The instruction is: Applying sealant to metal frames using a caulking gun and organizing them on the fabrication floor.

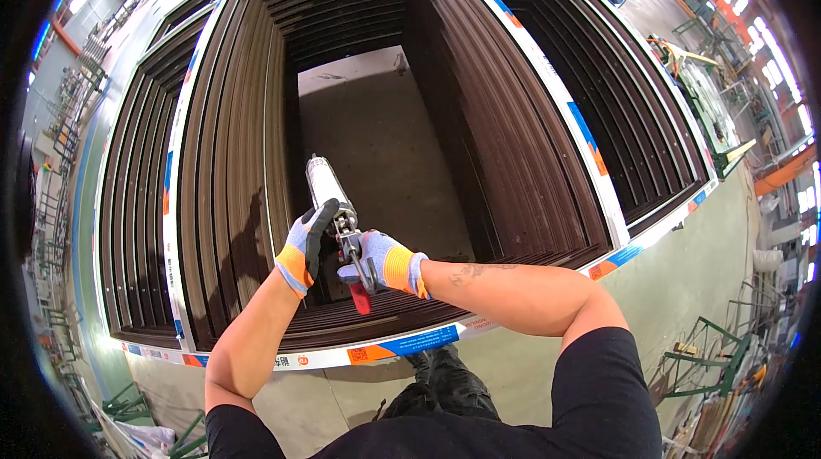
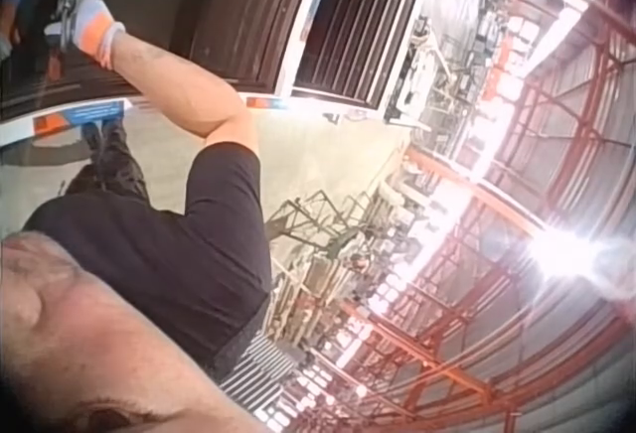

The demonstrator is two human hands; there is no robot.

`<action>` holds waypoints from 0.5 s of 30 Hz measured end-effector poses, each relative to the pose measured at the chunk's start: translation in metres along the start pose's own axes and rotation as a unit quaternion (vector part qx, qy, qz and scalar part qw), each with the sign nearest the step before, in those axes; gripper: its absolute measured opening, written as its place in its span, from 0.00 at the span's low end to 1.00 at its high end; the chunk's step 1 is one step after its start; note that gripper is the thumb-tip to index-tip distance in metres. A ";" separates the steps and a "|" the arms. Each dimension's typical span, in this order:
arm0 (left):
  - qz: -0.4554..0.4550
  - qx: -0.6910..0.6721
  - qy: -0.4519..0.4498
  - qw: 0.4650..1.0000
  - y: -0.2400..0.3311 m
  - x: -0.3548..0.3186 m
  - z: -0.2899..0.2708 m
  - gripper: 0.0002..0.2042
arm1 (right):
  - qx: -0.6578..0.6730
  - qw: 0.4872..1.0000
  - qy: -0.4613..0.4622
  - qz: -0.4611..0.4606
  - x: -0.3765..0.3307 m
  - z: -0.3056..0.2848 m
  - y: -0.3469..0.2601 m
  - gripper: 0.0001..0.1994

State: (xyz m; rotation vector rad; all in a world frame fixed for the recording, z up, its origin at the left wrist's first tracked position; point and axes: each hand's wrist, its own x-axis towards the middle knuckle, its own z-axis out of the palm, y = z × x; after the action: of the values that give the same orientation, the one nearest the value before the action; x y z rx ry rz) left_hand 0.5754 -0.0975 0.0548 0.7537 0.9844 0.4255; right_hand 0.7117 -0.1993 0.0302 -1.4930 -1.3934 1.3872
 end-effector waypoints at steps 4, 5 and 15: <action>0.003 -0.004 -0.010 1.000 -0.003 0.004 -0.001 0.16 | -0.012 1.000 0.004 -0.004 0.003 0.004 0.010 0.18; 0.005 -0.005 -0.013 1.000 -0.003 0.004 -0.001 0.15 | -0.016 1.000 0.005 -0.004 0.003 0.004 0.011 0.18; 0.011 0.002 -0.008 1.000 0.002 -0.004 -0.001 0.16 | -0.002 1.000 0.002 0.010 0.000 0.003 -0.003 0.17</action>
State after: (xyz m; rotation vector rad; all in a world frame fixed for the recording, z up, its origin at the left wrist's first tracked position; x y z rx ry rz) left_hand 0.5724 -0.0978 0.0580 0.7701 0.9633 0.4365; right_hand 0.7081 -0.1987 0.0323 -1.5164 -1.3831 1.3925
